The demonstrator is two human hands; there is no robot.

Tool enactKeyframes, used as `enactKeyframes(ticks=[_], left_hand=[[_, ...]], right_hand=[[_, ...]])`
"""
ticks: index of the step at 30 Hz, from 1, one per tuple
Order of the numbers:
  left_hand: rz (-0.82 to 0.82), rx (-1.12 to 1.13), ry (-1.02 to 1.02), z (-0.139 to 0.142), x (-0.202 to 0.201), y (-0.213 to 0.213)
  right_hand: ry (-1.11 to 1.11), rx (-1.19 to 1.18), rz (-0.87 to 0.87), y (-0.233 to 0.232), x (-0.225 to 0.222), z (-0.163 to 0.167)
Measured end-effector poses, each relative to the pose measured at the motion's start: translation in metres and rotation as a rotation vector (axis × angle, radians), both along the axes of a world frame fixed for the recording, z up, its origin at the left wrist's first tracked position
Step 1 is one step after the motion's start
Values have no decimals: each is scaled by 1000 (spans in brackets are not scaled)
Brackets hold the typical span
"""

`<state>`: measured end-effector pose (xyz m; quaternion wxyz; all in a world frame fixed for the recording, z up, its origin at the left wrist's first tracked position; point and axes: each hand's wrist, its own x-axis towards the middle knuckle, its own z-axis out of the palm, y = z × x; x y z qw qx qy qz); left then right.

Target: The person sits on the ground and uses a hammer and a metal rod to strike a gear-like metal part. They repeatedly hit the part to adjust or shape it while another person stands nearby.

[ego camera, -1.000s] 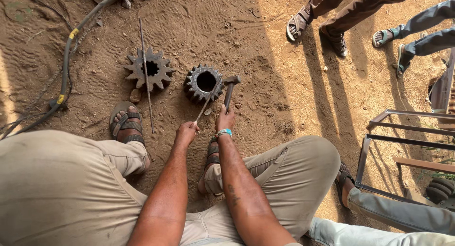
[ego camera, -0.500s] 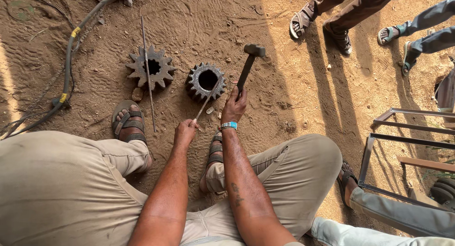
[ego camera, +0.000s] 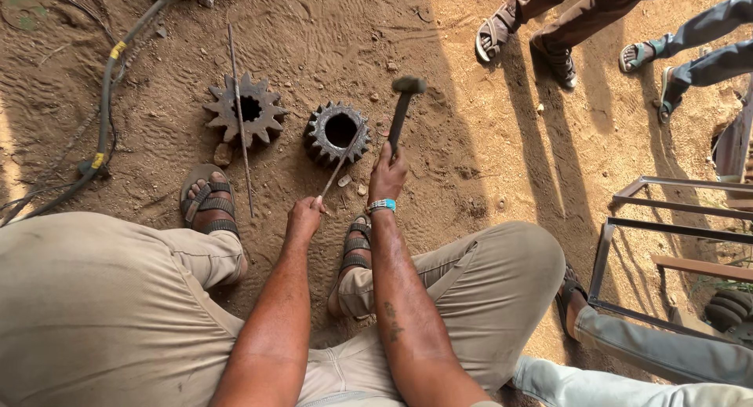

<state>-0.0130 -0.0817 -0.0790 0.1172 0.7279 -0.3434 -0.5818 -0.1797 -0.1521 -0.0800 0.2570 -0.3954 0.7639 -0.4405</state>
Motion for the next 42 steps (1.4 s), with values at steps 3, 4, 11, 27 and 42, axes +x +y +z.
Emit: enactKeyframes(ticks=[3, 4, 11, 27, 42], left_hand=[[4, -11, 5, -2, -1, -2], [8, -17, 5, -3, -2, -2], [-43, -73, -60, -3, -2, -1], [42, 10, 34, -1, -2, -1], [51, 14, 38, 4, -4, -5]], right_hand=[[6, -99, -51, -4, 2, -2], [20, -28, -65, -5, 2, -7], [28, 472, 27, 5, -12, -45], [55, 463, 137, -4, -5, -33], [-7, -91, -61, -13, 2, -2]])
